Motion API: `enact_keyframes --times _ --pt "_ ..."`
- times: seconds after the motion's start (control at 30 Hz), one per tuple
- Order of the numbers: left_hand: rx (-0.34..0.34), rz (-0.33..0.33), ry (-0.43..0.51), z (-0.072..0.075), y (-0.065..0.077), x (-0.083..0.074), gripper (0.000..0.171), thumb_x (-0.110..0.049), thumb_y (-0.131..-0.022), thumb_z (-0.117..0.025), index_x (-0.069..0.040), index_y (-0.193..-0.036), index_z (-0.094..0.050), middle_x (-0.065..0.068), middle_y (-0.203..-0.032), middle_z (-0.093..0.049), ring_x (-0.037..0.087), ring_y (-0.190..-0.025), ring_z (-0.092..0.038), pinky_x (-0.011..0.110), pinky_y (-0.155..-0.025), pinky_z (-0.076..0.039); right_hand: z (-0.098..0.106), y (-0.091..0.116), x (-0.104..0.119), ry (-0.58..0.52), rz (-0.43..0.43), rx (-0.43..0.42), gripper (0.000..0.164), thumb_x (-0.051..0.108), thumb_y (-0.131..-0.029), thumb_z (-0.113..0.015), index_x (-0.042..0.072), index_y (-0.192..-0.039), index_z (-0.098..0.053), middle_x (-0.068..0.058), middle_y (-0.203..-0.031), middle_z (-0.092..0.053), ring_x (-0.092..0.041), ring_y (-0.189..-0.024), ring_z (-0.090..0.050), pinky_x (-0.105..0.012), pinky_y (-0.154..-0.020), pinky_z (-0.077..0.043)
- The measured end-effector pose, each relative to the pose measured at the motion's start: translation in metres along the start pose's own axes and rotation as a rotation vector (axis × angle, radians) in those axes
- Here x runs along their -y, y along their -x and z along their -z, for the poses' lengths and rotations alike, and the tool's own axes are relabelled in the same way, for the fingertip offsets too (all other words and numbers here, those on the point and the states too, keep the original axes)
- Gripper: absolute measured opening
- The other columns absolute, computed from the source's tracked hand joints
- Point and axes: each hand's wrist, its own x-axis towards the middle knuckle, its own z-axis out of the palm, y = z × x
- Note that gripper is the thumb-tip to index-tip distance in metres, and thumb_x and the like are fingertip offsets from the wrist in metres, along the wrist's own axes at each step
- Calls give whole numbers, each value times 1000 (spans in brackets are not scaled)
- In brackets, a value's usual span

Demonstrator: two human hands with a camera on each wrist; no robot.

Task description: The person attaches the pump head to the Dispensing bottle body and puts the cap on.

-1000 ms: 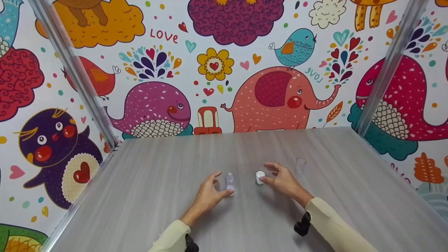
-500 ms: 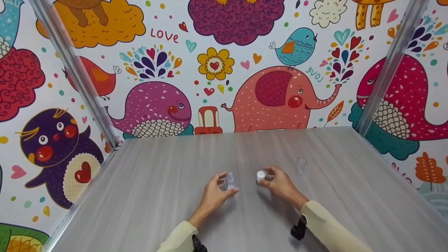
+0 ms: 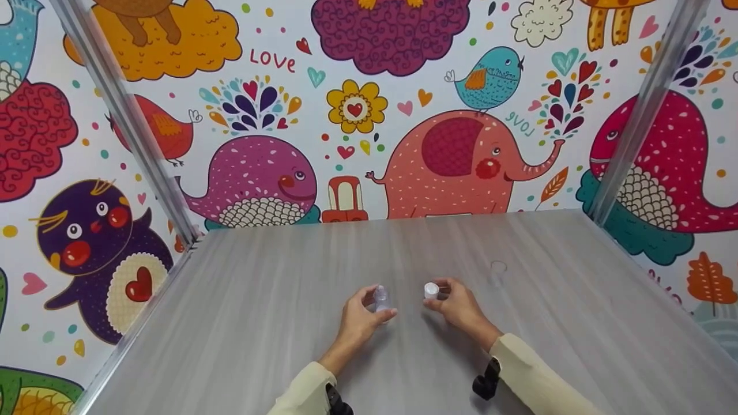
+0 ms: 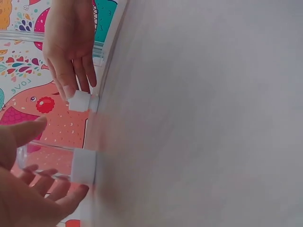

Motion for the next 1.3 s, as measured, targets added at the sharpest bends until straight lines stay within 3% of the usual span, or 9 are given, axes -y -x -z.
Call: enact_keyframes --times 0.47,0.67,0.9,1.3 --pt "-83 0 -11 -4 -4 -1 44 -3 -77 -83 4 -117 -67 21 -113 -72 33 -106 -69 43 -93 -56 -5 -2 -1 69 10 -38 36 0 -78 -80 -7 -110 -64 -19 -101 -68 -28 -94 -64 -38 -81 -53" --pt "-71 12 -29 -4 -3 -3 46 -4 -78 -83 4 -120 -67 21 -115 -72 32 -107 -69 41 -92 -57 -6 -5 -2 87 -17 -53 30 -1 -80 -78 -6 -107 -66 -17 -100 -69 -25 -91 -63 -35 -77 -52" --pt "-63 0 -13 -1 -4 -4 48 -2 -77 -83 8 -121 -66 24 -112 -73 32 -102 -72 37 -85 -59 -7 -6 -4 132 25 -72 27 2 -81 -76 -6 -104 -65 -17 -96 -69 -25 -88 -63 -35 -77 -52" --pt "-46 9 -17 0 -4 -4 52 -4 -77 -83 8 -124 -65 23 -112 -74 27 -100 -72 35 -83 -59 -9 -4 -3 90 7 -97 35 1 -78 -78 -6 -109 -64 -22 -103 -71 -32 -96 -69 -40 -80 -56"
